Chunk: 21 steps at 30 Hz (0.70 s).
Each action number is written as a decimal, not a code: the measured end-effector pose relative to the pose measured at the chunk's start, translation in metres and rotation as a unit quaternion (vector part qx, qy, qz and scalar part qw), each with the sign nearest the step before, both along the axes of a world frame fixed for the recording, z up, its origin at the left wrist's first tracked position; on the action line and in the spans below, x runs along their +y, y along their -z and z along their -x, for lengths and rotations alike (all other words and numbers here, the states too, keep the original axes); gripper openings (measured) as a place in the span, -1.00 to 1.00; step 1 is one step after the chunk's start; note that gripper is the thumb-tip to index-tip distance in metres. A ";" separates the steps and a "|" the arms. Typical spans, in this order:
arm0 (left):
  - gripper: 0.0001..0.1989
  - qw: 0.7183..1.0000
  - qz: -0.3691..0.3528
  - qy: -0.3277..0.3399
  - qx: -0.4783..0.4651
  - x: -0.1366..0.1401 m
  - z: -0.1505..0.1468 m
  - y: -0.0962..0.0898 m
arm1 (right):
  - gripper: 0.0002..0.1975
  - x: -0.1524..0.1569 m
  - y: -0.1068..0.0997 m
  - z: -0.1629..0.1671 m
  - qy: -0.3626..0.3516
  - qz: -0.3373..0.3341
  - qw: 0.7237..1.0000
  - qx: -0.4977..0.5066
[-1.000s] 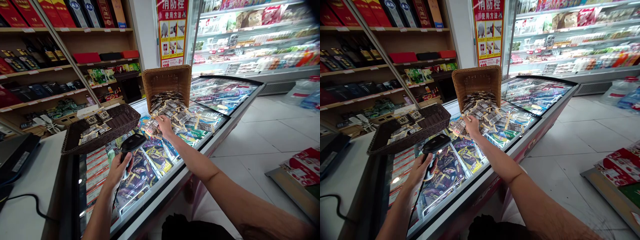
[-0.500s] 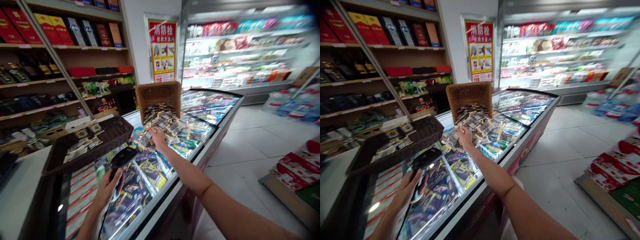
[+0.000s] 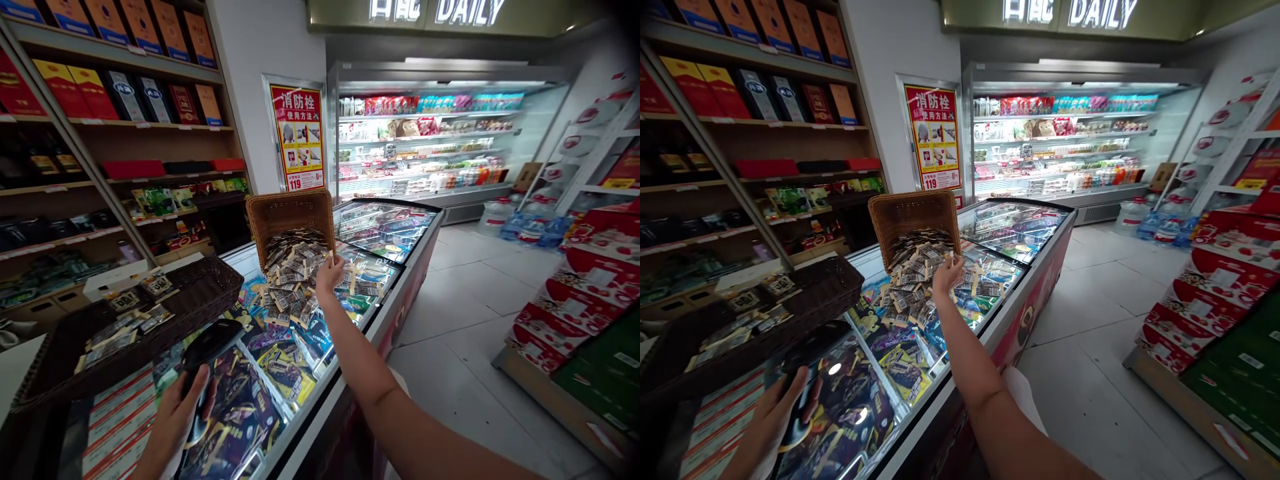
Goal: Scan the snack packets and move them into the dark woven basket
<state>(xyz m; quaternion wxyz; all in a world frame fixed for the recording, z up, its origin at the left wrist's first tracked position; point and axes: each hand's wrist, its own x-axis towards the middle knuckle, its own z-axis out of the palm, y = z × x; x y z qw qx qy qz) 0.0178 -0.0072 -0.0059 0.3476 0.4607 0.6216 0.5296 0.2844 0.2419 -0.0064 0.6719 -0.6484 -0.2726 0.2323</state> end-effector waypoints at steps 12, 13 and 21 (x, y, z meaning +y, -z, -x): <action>-0.44 0.999 -0.031 -0.008 -0.036 0.004 0.011 0.006 | -0.65 -0.009 -0.002 -0.008 -0.037 0.097 0.988 -0.118; -0.42 0.999 -0.038 -0.014 -0.034 0.003 0.011 0.005 | -0.66 -0.014 -0.003 -0.006 -0.042 0.098 0.986 -0.129; -0.42 0.969 -0.126 -0.207 -0.052 0.001 0.007 -0.006 | -0.84 -0.061 -0.008 0.076 -0.238 -0.169 0.909 -0.298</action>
